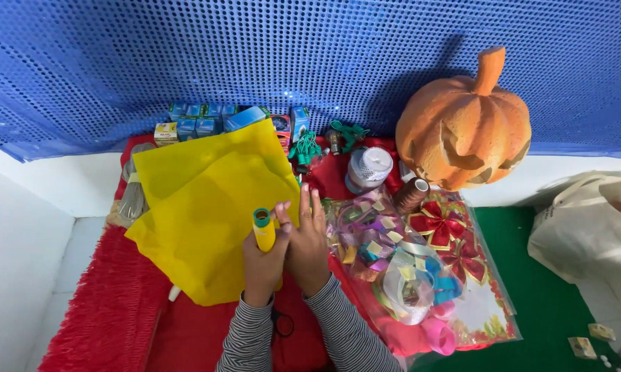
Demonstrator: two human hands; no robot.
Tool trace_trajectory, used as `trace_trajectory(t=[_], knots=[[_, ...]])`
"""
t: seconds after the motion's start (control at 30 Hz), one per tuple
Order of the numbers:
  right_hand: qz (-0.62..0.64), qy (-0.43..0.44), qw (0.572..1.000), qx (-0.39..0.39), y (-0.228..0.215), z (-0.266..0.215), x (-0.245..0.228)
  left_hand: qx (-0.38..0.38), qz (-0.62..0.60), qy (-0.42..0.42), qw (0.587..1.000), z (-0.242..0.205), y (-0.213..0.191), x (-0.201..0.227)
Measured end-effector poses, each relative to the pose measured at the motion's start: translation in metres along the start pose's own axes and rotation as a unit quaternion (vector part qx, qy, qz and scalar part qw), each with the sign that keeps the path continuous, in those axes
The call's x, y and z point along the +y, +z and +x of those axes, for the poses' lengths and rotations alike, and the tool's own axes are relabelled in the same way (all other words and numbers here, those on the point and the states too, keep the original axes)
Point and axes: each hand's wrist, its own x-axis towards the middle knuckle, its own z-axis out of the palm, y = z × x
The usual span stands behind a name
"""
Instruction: The person organizes various craft supplies on a workspace, handling a yellow plastic tube, yellow fabric sheets, a red bow, and small containers by hand.
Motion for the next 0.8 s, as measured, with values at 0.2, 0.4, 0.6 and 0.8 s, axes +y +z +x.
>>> trace_trajectory(t=[0.2, 0.4, 0.6, 0.8], knots=[[-0.015, -0.021, 0.999, 0.033, 0.007, -0.009, 0.001, 0.054, 0.035, 0.165, 0.984, 0.002, -0.006, -0.023], [-0.081, -0.03, 0.995, 0.054, 0.014, -0.011, -0.004, 0.056, 0.072, 0.164, 0.982, 0.004, -0.008, -0.023], [-0.009, -0.037, 0.996, 0.086, 0.011, -0.012, -0.021, 0.12, 0.036, 0.157, 0.98, 0.005, -0.011, -0.041], [0.04, -0.04, 0.993, 0.106, 0.006, -0.014, -0.023, 0.127, 0.004, 0.14, 0.982, 0.001, -0.01, -0.033]])
